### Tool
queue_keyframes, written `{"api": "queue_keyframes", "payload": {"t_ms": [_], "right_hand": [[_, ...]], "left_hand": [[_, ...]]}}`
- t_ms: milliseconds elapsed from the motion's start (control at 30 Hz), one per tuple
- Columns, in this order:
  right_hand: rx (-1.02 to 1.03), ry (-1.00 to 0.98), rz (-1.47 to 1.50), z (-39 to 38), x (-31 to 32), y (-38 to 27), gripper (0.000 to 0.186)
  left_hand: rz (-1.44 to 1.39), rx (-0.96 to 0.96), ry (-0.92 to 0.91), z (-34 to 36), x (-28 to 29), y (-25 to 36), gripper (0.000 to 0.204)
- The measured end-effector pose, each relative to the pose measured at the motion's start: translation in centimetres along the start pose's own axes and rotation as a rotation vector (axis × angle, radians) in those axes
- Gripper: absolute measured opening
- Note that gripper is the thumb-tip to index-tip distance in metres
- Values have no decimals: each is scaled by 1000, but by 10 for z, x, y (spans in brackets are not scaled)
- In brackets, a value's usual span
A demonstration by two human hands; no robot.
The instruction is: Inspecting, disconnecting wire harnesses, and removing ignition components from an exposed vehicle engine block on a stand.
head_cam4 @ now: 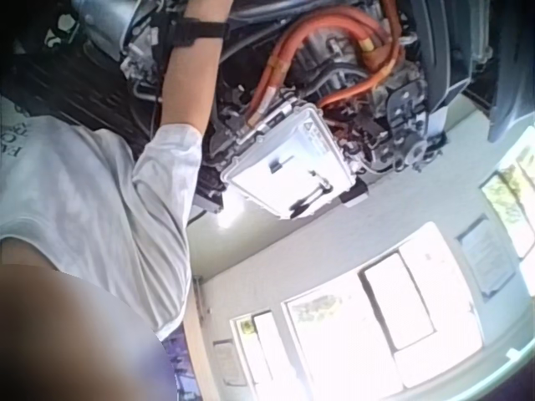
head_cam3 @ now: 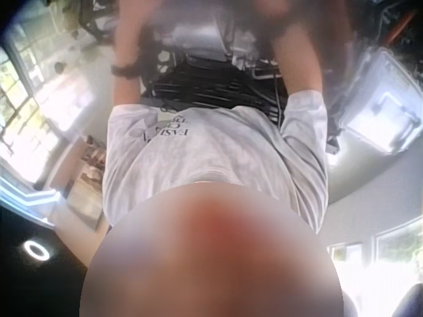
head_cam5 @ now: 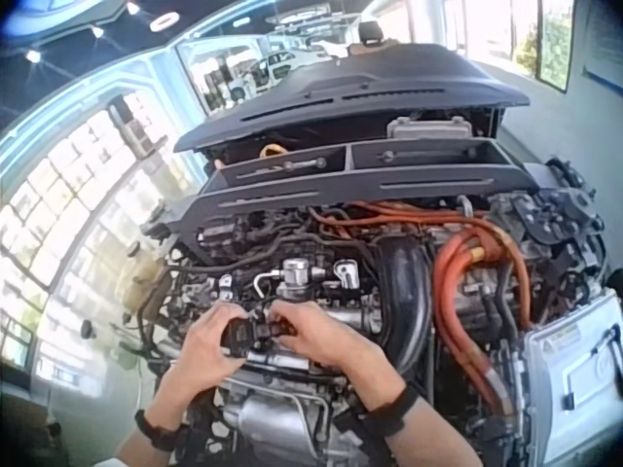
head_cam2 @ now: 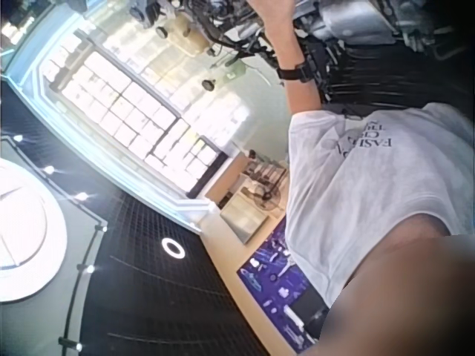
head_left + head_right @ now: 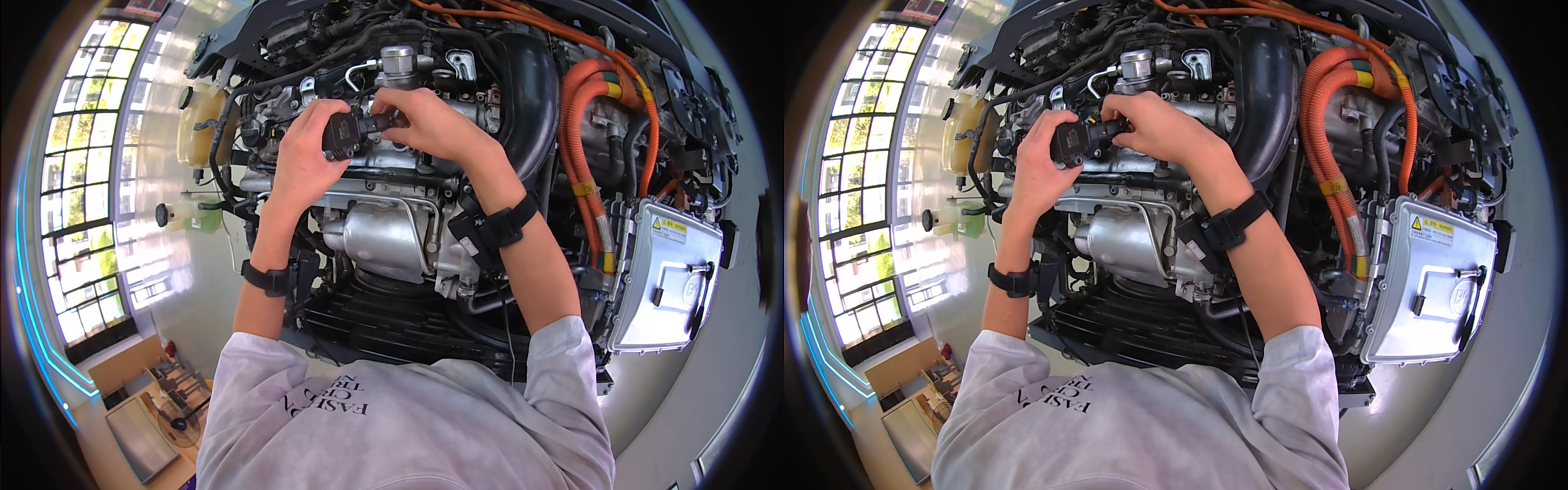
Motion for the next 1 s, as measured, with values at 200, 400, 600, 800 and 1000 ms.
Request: {"api": "queue_keyframes", "payload": {"t_ms": [200, 400, 600, 800, 1000], "right_hand": [[-34, 8, 6, 1, 1, 0, 28], [-44, 8, -3, 0, 1, 1, 28], [-104, -1, 12, 0, 2, 3, 28], [-99, -10, 38, 0, 5, -6, 28], [-162, -32, 23, -1, 5, -5, 27]], "left_hand": [[39, -1, -11, 1, 0, 4, 55], [108, -42, -49, 3, -2, 6, 56], [89, -33, -20, 2, -2, 4, 56], [54, -50, 3, 1, -10, 3, 56], [35, -97, 8, 4, -14, 1, 55]]}}
Point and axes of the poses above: each hand's wrist, its own z-axis towards the middle knuckle, its own x-axis out of the back of the hand, y = z × x, the point moved 6 cm from there along z, towards the middle knuckle, and after that the axes turned 3 degrees about -x, right-handed, at the moved point
